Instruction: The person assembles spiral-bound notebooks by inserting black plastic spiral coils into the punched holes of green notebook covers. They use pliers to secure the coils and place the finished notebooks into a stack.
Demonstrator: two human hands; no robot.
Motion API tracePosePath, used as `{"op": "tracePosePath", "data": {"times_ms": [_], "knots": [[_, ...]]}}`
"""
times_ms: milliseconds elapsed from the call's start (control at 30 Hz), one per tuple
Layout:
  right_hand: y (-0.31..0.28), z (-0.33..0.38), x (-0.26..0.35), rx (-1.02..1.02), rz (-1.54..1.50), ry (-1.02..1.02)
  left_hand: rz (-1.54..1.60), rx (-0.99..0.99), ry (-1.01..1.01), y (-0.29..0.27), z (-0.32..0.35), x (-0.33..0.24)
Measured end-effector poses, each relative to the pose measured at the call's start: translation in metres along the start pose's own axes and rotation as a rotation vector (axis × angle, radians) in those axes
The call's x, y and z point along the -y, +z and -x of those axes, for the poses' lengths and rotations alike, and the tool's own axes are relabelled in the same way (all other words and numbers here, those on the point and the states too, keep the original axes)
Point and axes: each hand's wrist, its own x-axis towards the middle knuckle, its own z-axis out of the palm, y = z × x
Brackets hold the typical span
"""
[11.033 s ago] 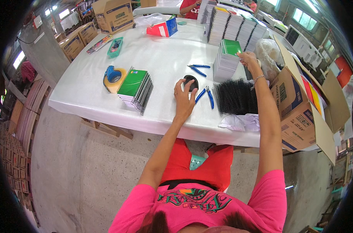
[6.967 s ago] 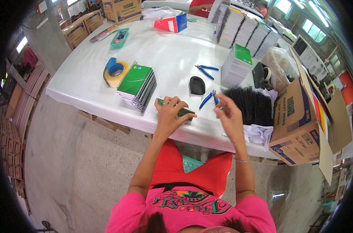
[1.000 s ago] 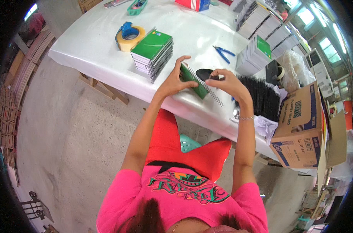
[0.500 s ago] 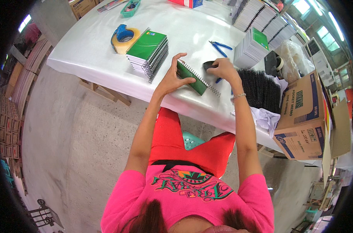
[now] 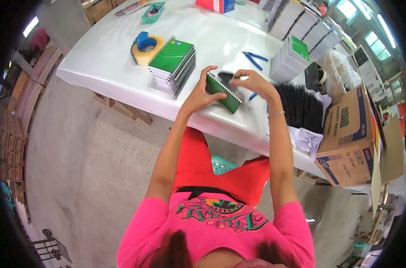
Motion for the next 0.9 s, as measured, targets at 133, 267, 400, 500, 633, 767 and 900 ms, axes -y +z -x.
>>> {"op": "tracePosePath", "data": {"times_ms": [133, 267, 400, 500, 633, 767, 900], "knots": [[0.008, -0.001, -0.032, -0.46, -0.019, -0.138, 0.152, -0.117, -0.083, 0.01, 0.003, 0.001], [0.042, 0.031, -0.041, -0.84, 0.436, 0.191, -0.098, -0.525, 0.069, 0.031, 0.015, 0.01], [0.09, 0.049, -0.047, -0.843, 0.774, 0.314, -0.087, -0.633, 0.098, 0.054, 0.021, -0.003], [0.101, 0.064, -0.044, -0.768, 0.669, 0.195, -0.046, -0.632, 0.061, 0.057, 0.021, -0.008], [0.101, 0.074, -0.037, -0.836, 0.51, 0.145, -0.036, -0.525, -0.101, 0.042, 0.024, -0.014], [0.103, 0.065, -0.056, -1.049, 0.633, 0.16, -0.028, -0.486, -0.053, 0.033, 0.022, -0.019], [0.097, 0.061, -0.045, -0.96, 0.644, 0.25, -0.082, -0.415, -0.025, 0.019, 0.026, -0.016]]}}
